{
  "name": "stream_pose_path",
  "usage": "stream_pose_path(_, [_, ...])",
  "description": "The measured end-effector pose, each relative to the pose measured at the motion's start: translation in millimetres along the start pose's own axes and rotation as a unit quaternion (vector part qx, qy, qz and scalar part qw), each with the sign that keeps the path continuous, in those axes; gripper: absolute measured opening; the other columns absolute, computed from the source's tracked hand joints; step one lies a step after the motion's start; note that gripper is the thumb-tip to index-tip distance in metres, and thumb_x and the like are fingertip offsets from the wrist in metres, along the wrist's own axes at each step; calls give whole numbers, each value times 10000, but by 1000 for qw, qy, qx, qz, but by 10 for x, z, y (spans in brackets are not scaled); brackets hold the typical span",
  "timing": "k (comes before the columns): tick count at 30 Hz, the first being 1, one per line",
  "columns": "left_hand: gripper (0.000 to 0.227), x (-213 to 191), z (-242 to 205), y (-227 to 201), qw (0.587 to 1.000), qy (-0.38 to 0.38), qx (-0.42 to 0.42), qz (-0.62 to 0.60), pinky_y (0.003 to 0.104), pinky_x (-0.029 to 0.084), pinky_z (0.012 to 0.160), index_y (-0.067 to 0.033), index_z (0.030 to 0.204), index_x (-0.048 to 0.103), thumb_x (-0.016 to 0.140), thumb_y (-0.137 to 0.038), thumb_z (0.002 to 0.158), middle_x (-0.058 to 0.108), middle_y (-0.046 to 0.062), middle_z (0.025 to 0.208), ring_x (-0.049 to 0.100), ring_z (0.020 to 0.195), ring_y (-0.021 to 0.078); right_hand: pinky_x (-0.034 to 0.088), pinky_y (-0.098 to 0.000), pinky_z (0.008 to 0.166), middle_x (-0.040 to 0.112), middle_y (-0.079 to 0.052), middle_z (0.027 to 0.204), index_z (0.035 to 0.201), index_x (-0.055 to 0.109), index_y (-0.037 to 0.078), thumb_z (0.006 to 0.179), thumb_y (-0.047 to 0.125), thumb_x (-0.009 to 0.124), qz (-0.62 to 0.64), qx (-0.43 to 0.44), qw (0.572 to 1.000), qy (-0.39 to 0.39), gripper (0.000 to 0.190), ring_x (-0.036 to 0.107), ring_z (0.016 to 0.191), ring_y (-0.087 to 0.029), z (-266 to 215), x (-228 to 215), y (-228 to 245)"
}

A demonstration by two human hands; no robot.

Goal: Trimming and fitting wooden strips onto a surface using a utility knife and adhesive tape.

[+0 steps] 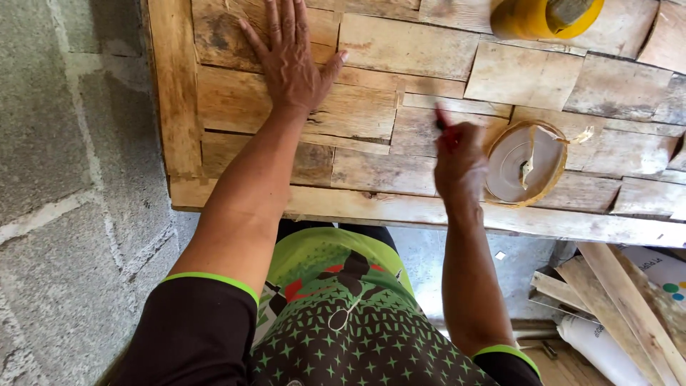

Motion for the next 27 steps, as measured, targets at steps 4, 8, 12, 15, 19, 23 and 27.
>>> stream_pose_path(4, [1056, -49, -5, -20, 1000, 7, -2, -1, 700, -106, 1275, -64, 1715, 65, 345, -813, 1024, 2, 102, 1793, -38, 1657, 304, 588, -433, 567, 761, -160, 1058, 1362, 471, 57, 1034, 22, 640, -56, -21, 992, -112, 371, 754, 777, -319, 108, -51, -152])
stream_pose_path(8, [1057, -60, -8, -35, 999, 31, -17, -3, 685, -107, 1285, -102, 1716, 55, 299, -834, 993, -12, 91, 1787, -46, 1651, 291, 639, -411, 650, 751, -196, 1160, 1497, 453, 55, 1052, -89, 546, -119, -82, 976, -164, 477, 774, 914, -334, 161, 23, -251])
stream_pose_path(12, [1054, -62, -7, -30, 999, 31, -16, -5, 688, -106, 1284, -96, 1713, 50, 308, -827, 999, -15, 84, 1787, -44, 1654, 279, 617, -419, 609, 747, -211, 1166, 1514, 447, 58, 1012, -97, 565, -141, -65, 978, -143, 538, 768, 906, -337, 186, 26, -119])
stream_pose_path(15, [1050, -45, -11, -25, 1000, 21, -13, -6, 693, -105, 1286, -85, 1715, 54, 335, -812, 1012, -10, 86, 1789, -39, 1655, 283, 594, -443, 591, 738, -211, 1196, 1529, 424, 54, 979, -95, 587, -164, -54, 977, -121, 593, 756, 874, -347, 167, -11, 5])
stream_pose_path(19, [1036, -16, 2, -9, 1000, 17, -12, -8, 693, -97, 1288, -87, 1716, 55, 351, -800, 1025, -6, 94, 1791, -34, 1657, 284, 582, -472, 584, 706, -237, 1203, 1548, 382, 33, 921, -104, 606, -207, -15, 974, -86, 679, 736, 819, -365, 190, 56, 58])
stream_pose_path(23, [1034, -6, 14, -10, 1000, 11, -10, -8, 693, -99, 1288, -81, 1718, 52, 377, -782, 1031, -4, 95, 1795, -36, 1658, 289, 573, -500, 578, 668, -292, 1198, 1556, 333, 3, 828, -108, 630, -235, 22, 970, -59, 794, 715, 778, -398, 189, 88, 139])
stream_pose_path(27, [1031, -52, 2, -27, 1000, 21, -14, -14, 687, -102, 1288, -89, 1714, 42, 377, -785, 1031, -9, 94, 1794, -34, 1662, 285, 591, -497, 664, 665, -303, 1219, 1560, 342, -7, 864, -111, 598, -198, 47, 978, -51, 749, 720, 877, -418, 217, 172, 36])
Point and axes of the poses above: each hand's wrist, its own z-axis towards the middle knuckle, its own x-axis out of the palm, y = z × x, the point moved 2 cm from there along z, towards the middle knuckle
